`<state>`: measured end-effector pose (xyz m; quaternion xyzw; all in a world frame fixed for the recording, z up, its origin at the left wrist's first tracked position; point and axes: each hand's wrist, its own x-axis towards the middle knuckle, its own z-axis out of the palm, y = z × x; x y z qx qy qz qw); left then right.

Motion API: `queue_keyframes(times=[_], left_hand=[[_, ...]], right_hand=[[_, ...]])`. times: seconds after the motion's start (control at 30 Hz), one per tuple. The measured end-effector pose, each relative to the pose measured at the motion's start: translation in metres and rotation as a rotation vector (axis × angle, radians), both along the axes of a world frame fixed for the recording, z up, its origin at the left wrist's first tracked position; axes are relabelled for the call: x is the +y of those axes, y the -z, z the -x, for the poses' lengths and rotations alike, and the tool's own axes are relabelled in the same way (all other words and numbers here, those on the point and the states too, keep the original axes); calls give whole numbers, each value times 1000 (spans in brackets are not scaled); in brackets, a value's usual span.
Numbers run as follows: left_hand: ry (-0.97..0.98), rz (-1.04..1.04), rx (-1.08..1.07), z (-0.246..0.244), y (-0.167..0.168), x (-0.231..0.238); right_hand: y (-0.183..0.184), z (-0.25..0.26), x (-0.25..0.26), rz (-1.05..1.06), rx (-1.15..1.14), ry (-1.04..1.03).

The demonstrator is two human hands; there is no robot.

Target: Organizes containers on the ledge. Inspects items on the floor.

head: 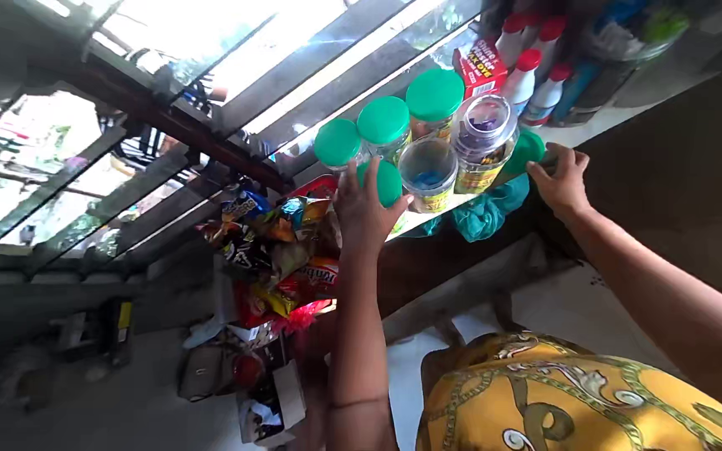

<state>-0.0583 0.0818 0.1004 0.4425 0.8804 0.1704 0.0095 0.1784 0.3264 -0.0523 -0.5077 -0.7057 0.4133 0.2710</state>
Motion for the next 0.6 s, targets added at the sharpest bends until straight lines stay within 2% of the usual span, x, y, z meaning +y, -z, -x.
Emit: queue_keyframes(times=[0.07,0.23,0.3,0.43,0.6], left_hand=[[-14,11,-2,2,4,3],[-14,-259,-254,4,-13,-19],[-35,-300,-293,0,-20,-21],[-75,-148,-119,-10,3,-10],[-111,20,138,-17,27,1]], right_hand=[[1,1,3,53,39,18],[9,-2,18,151,251,10],[11,-7,22,174,282,-13],[11,-14,23,167,157,-24],[15,-13,27,143,133,-26]])
